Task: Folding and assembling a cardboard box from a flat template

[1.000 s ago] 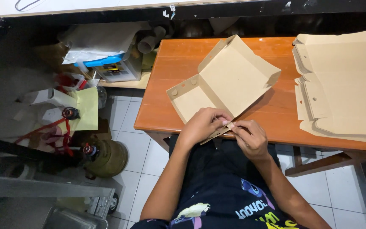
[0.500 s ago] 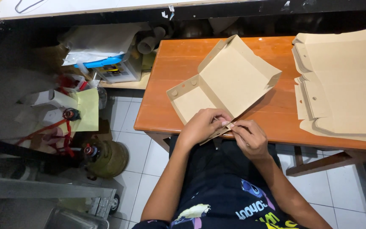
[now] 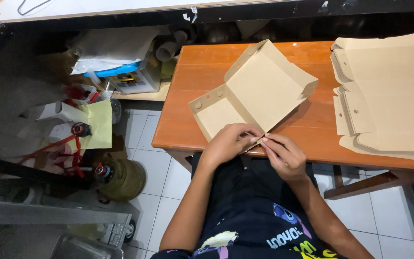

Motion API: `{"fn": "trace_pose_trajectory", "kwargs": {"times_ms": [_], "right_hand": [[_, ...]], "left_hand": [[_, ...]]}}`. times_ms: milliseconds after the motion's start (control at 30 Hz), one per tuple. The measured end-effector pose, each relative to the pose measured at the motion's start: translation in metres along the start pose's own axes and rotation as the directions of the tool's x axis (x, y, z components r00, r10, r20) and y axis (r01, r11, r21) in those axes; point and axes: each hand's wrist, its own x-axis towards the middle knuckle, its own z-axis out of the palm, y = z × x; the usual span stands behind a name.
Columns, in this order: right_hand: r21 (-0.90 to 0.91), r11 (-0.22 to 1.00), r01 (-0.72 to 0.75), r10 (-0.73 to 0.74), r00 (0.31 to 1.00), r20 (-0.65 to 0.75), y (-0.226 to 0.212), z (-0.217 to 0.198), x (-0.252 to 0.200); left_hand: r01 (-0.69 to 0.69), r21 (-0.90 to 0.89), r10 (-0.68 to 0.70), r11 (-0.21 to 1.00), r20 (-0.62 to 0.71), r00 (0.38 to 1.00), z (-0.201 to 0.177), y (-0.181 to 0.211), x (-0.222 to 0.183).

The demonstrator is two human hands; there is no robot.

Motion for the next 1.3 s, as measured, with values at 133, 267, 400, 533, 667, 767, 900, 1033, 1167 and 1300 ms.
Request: {"fn": "trace_pose_trajectory", "kwargs": {"times_ms": [133,267,400,533,667,767,900,1033,1167,1300], "right_hand": [[0.019,0.999,-0.031,0.031,0.999,-0.008,0.003,0.001,-0.002],[0.004,0.998,-0.062,0.062,0.998,-0.016,0.006,0.001,-0.007],[-0.028,0.998,-0.052,0.051,0.998,-0.023,0.006,0.002,-0.009],[-0.056,0.998,-0.01,0.009,1.0,-0.016,0.006,0.004,-0.006],[-0.123,0.992,-0.032,0.032,0.999,-0.002,0.007,0.006,-0.011],[-0.157,0.986,-0.056,0.066,0.996,0.06,0.01,0.004,-0.013],[-0.214,0.977,-0.025,0.063,0.983,0.173,0.01,0.004,-0.011],[-0.203,0.977,-0.064,0.102,0.978,0.182,0.016,0.003,-0.015],[-0.121,0.965,-0.235,0.254,0.951,0.179,0.012,0.001,-0.007],[-0.118,0.948,-0.295,0.314,0.927,0.206,0.009,-0.002,0.001]], "left_hand": [[-0.018,0.012,0.018,1.0,-0.003,1.0,0.003,-0.01,0.002],[0.002,0.005,-0.002,1.0,0.007,1.0,0.0,0.0,-0.004],[0.024,0.008,-0.024,1.0,0.057,0.998,-0.005,0.027,-0.016],[0.012,0.149,-0.02,0.989,0.055,0.998,0.0,0.008,-0.008],[0.082,0.377,-0.068,0.923,-0.05,0.996,0.008,-0.002,-0.002],[0.09,0.441,-0.044,0.893,-0.114,0.993,0.013,-0.007,0.0],[0.066,0.472,0.014,0.879,-0.165,0.986,0.017,-0.014,-0.002],[-0.008,0.492,0.077,0.871,-0.12,0.99,0.0,-0.011,-0.032],[-0.187,0.606,0.349,0.773,-0.16,0.923,-0.01,-0.028,-0.06],[-0.282,0.627,0.524,0.726,-0.24,0.817,0.002,-0.044,-0.062]]}}
